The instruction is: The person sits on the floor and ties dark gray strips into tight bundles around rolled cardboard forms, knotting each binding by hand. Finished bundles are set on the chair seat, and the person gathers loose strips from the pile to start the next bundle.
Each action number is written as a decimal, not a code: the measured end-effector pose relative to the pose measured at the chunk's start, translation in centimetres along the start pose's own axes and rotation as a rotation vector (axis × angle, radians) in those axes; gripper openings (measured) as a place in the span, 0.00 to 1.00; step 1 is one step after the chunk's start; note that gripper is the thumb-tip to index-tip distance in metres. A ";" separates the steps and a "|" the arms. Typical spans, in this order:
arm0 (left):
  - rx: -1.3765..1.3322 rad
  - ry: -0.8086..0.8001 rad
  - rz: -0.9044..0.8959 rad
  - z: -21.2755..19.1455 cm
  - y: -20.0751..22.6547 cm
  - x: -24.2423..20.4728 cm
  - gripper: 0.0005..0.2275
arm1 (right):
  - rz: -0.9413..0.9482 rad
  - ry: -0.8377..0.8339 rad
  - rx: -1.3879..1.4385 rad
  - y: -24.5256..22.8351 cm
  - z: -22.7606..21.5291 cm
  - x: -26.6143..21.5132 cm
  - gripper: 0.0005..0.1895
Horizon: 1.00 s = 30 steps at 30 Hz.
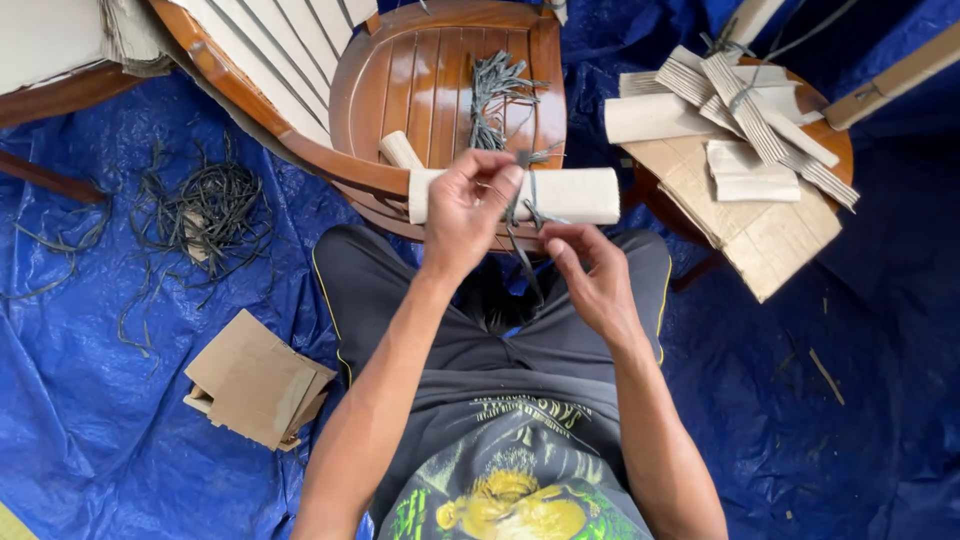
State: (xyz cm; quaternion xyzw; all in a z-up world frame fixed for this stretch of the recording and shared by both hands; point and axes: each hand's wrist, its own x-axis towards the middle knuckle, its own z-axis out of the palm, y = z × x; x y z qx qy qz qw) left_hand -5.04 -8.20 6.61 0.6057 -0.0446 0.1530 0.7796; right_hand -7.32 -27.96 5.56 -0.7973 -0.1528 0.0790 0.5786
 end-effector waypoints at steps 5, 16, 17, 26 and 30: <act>0.014 -0.131 -0.074 4.4 4.8 -5.4 0.07 | -0.152 0.231 0.330 -3.7 -0.6 -3.1 0.12; 0.338 -0.044 0.076 5.0 8.1 -9.1 0.05 | -0.169 0.310 0.377 -4.7 0.4 -4.9 0.06; 0.336 -0.029 0.098 4.9 8.2 -9.3 0.05 | -0.153 0.312 0.347 -5.0 0.6 -5.0 0.06; 0.330 0.013 0.215 4.6 8.5 -10.1 0.07 | -0.271 0.306 0.179 -6.4 1.4 -5.3 0.09; 0.377 -0.021 0.225 4.1 8.9 -10.2 0.10 | -0.312 0.323 0.130 -5.9 1.5 -5.6 0.09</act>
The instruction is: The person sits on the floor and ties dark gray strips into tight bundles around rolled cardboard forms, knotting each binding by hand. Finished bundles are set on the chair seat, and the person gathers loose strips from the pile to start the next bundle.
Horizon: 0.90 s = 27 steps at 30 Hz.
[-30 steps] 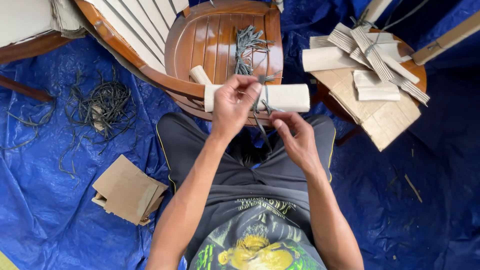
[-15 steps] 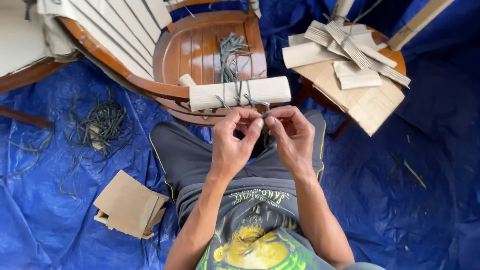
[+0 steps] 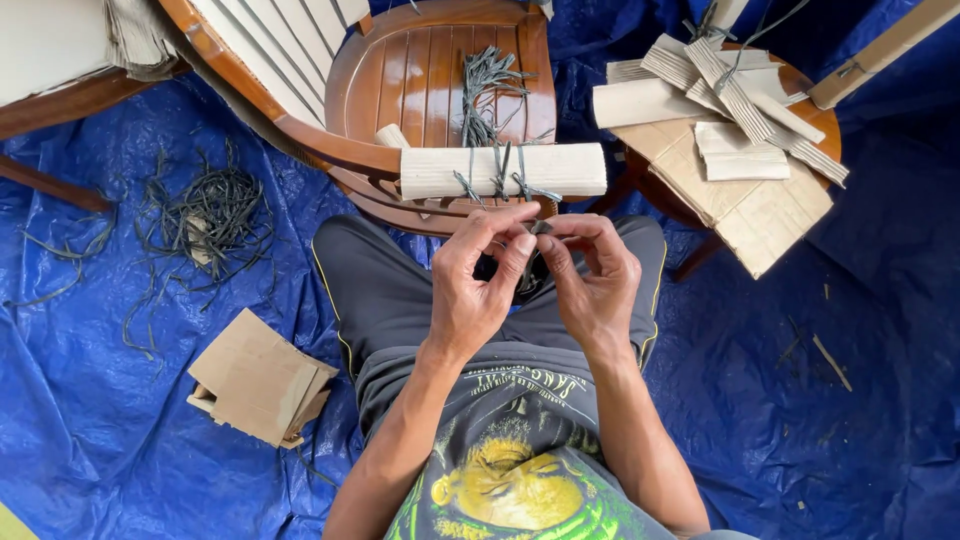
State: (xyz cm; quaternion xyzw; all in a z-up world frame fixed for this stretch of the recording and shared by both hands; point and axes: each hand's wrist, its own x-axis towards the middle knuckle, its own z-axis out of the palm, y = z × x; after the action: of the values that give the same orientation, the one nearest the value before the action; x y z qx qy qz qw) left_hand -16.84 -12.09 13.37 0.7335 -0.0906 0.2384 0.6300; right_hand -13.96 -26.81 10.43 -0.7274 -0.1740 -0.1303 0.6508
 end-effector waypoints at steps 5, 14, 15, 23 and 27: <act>0.012 0.016 0.031 -0.3 0.0 -0.3 0.06 | 0.001 0.024 -0.013 0.0 0.0 -0.6 0.08; -0.041 0.008 0.072 -0.6 -0.3 -0.8 0.07 | -0.123 0.021 -0.081 -0.7 0.0 -0.8 0.08; -0.037 0.005 0.091 -0.6 -0.4 -0.8 0.07 | -0.154 0.024 -0.106 -0.8 0.1 -0.8 0.07; 0.002 0.059 0.065 -0.3 0.0 -1.1 0.08 | -0.176 0.034 -0.137 -1.5 0.3 -0.9 0.07; -0.027 0.082 0.042 -0.2 -0.1 -1.2 0.07 | -0.159 0.037 -0.116 -1.4 0.5 -1.0 0.07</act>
State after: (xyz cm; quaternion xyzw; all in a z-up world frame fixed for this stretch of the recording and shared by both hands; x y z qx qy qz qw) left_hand -17.90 -12.06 12.74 0.7126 -0.0831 0.2802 0.6377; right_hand -15.53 -26.29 11.24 -0.7450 -0.2113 -0.2050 0.5985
